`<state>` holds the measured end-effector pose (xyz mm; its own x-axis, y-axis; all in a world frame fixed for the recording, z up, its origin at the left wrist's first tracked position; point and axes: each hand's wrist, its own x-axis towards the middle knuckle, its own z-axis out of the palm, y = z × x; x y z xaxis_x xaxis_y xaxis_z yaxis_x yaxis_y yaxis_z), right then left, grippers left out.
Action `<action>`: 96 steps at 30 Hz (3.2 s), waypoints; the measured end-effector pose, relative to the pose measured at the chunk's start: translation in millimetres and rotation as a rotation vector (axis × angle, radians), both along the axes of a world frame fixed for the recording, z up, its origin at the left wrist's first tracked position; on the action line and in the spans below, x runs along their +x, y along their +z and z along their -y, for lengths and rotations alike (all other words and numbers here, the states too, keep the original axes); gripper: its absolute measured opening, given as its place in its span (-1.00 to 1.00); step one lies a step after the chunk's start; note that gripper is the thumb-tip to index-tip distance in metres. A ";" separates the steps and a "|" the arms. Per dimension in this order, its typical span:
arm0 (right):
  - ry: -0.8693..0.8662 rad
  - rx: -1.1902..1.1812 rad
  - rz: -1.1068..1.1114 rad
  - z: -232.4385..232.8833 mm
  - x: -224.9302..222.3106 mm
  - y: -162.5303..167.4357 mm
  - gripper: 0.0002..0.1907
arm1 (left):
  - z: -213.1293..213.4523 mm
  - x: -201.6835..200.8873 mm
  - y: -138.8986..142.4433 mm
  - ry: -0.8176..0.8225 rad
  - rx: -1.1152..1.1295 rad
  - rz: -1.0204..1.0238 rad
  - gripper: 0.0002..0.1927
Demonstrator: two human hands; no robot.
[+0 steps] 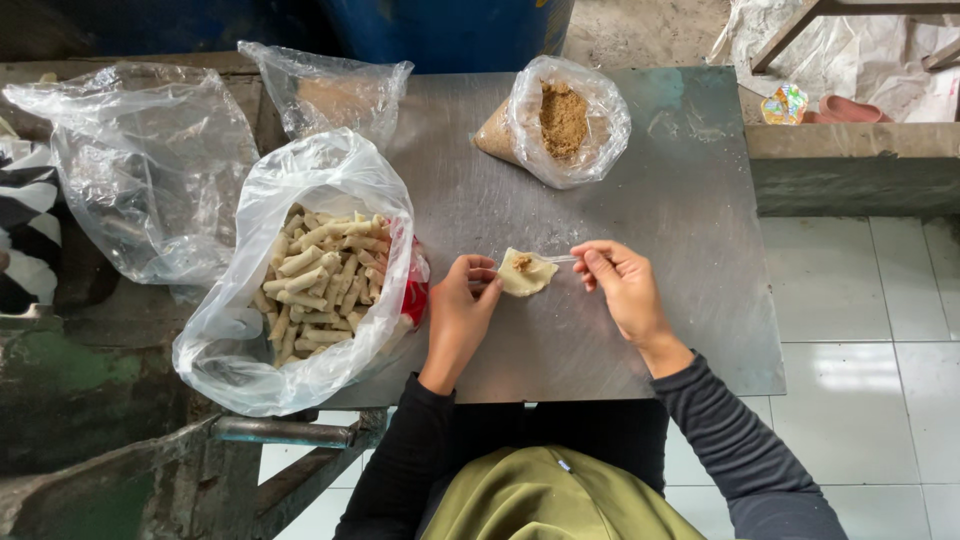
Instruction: The person sits at a metal table and spreads a brown paste onto thin square wrappers using a small stick, then folds the wrappers over the paste. They then handle larger flattened dough discs, peeling and stacking them on the table.
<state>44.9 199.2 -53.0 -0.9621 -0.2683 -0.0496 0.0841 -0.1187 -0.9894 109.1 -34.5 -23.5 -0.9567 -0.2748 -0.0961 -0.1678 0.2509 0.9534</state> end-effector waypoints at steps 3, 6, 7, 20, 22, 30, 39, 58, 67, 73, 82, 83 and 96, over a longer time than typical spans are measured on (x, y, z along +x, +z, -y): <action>0.071 0.105 -0.147 -2.5 15.8 5.4 -0.81 | -1.2 1.6 -4.1 0.003 0.002 -0.016 -0.72; 0.144 0.239 -0.418 -3.6 25.8 16.1 -0.71 | -2.9 1.6 -5.6 0.007 0.000 -0.020 -0.71; 0.163 0.294 -0.526 -4.5 28.9 19.8 -0.65 | -3.6 1.5 -5.5 0.008 -0.008 -0.025 -0.71; 0.002 0.383 -0.677 -28.1 39.9 33.9 -0.78 | -14.3 14.0 9.1 0.005 -0.028 -0.065 -0.83; -0.080 0.159 -0.526 -25.8 27.9 35.9 -0.87 | -14.8 15.1 8.8 -0.010 -0.041 -0.123 -0.82; -0.181 0.493 -0.870 21.4 -83.1 85.4 -0.72 | -20.1 19.8 3.8 -0.029 -0.291 -0.230 -0.86; -0.074 0.994 -0.734 42.7 9.5 50.4 -0.72 | -13.5 14.0 1.5 -0.095 -0.407 -0.227 -0.89; -0.014 0.694 -0.717 62.9 52.9 34.1 -0.74 | -12.6 14.6 -0.5 -0.122 -0.519 -0.372 -0.85; 0.109 0.721 -0.760 55.8 41.0 27.1 -0.74 | -7.6 11.1 -5.1 -0.172 -0.619 -0.450 -0.93; 0.275 0.884 -0.803 54.8 1.2 26.7 -0.89 | -6.6 5.9 -6.1 -0.161 -0.637 -0.386 -0.91; 0.588 0.937 -0.785 61.4 -49.2 30.2 -0.83 | -1.4 -16.6 -20.4 -0.222 -0.741 -0.382 -0.98; 0.561 0.865 -0.839 53.1 -42.7 27.5 -0.85 | -0.9 -13.0 -22.4 -0.236 -0.780 -0.428 -0.96; 0.190 0.916 -0.652 45.1 -21.8 9.6 -0.86 | -13.7 -5.1 -9.9 0.023 -0.626 -0.154 -0.81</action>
<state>23.1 154.1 -43.4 -0.8240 -0.5328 0.1926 -0.5384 0.6304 -0.5592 104.0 -20.8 -33.4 -0.9400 -0.2550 0.2268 -0.0530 0.7657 0.6411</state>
